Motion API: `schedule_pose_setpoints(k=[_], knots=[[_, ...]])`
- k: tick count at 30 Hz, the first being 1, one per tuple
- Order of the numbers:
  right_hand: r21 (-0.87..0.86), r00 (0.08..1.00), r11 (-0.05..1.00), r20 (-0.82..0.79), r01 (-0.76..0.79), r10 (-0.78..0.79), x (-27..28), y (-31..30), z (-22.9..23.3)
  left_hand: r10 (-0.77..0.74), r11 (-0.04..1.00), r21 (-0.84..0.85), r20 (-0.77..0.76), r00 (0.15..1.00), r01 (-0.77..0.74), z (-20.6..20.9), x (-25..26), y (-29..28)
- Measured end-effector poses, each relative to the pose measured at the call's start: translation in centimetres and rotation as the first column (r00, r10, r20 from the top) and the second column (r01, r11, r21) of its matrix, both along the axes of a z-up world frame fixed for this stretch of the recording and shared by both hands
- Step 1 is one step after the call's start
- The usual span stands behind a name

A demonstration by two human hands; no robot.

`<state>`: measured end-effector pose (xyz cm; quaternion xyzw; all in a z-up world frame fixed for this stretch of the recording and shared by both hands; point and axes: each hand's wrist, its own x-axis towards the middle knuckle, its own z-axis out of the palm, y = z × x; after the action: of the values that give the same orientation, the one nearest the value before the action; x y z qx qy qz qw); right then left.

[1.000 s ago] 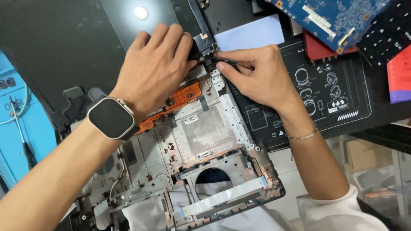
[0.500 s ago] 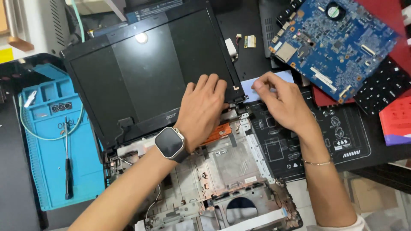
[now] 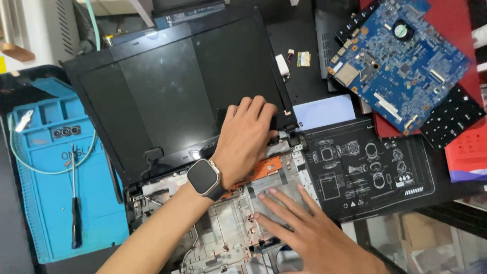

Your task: The person works on the internal components of a disassembled laptop, connecting cables near the screen hinge and manipulating the display assembly. They use a screwdriver to tighten screws on the laptop's frame and handle various internal parts.

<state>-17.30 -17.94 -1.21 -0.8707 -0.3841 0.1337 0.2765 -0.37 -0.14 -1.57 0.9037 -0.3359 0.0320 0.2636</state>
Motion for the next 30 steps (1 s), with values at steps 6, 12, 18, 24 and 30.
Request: schedule_pose_setpoints(k=[6,12,18,24,30], knots=[[-0.086,0.971,0.995,0.228,-0.056,0.074,-3.9,1.6,-1.2,-0.007,1.000,-0.013,0.019,1.000,0.007,0.2,0.1,0.1],[0.031,0.968,0.996,0.234,0.086,-0.091,-5.5,3.7,-3.0,-0.054,0.998,-0.024,-0.045,0.998,0.053,0.6,1.3,1.5],[-0.057,0.977,0.995,0.203,0.079,-0.066,-5.9,4.4,-3.0,-0.212,0.921,-0.374,-0.254,0.944,0.106,4.8,2.8,7.6],[-0.008,0.978,0.991,0.164,0.131,-0.128,-6.1,6.5,-2.4,0.076,0.993,-0.064,-0.317,0.945,-0.101,8.8,0.7,12.4],[-0.001,0.959,0.978,0.201,0.207,-0.202,-5.3,8.7,-2.3,0.165,0.981,0.139,-0.214,0.963,-0.137,9.6,-1.7,14.6]])
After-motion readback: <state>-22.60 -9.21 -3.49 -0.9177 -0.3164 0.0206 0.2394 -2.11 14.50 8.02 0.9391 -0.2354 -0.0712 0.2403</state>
